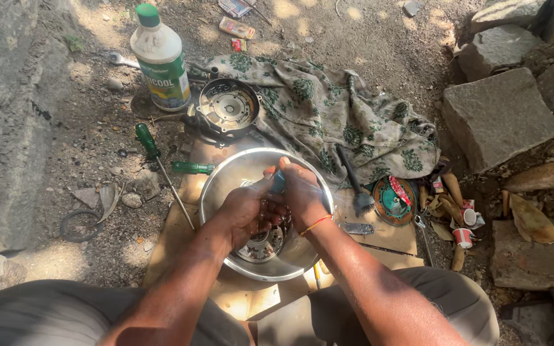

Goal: The person cleans mechanical parts in a metal bowl by pouring liquid from a plastic bottle and scrubbing them with a brush and by hand.

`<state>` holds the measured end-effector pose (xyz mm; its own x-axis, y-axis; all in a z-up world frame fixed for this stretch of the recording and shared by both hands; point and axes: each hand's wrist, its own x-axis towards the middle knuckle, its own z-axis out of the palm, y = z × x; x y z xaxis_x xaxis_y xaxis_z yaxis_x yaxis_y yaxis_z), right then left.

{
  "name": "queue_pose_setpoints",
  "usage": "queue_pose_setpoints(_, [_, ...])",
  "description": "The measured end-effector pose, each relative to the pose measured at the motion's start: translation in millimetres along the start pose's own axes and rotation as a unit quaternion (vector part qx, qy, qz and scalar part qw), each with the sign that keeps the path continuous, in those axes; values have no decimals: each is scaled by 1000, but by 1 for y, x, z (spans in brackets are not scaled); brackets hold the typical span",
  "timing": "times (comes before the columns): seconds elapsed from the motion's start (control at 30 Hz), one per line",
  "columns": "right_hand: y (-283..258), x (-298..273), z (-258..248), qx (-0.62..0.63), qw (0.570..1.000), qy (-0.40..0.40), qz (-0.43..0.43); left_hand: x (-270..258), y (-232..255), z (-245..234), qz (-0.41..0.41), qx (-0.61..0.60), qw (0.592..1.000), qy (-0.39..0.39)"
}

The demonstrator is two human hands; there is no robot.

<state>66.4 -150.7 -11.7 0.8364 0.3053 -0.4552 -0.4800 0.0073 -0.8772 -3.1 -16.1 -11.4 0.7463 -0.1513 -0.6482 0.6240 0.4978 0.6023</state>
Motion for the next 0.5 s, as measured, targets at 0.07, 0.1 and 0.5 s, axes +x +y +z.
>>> queue_pose_setpoints(0.07, [9, 7, -4, 74, 994, -53, 53, 5, -4, -7, -26, 31, 998, 46])
queue_pose_setpoints(0.1, [11, 11, -4, 111, 988, -79, 78, 8, -6, -9, -11, 36, 997, 64])
queue_pose_setpoints(0.5, [12, -10, -4, -691, 648, -98, -305, -3, -6, -17, 332, 641, 638, 271])
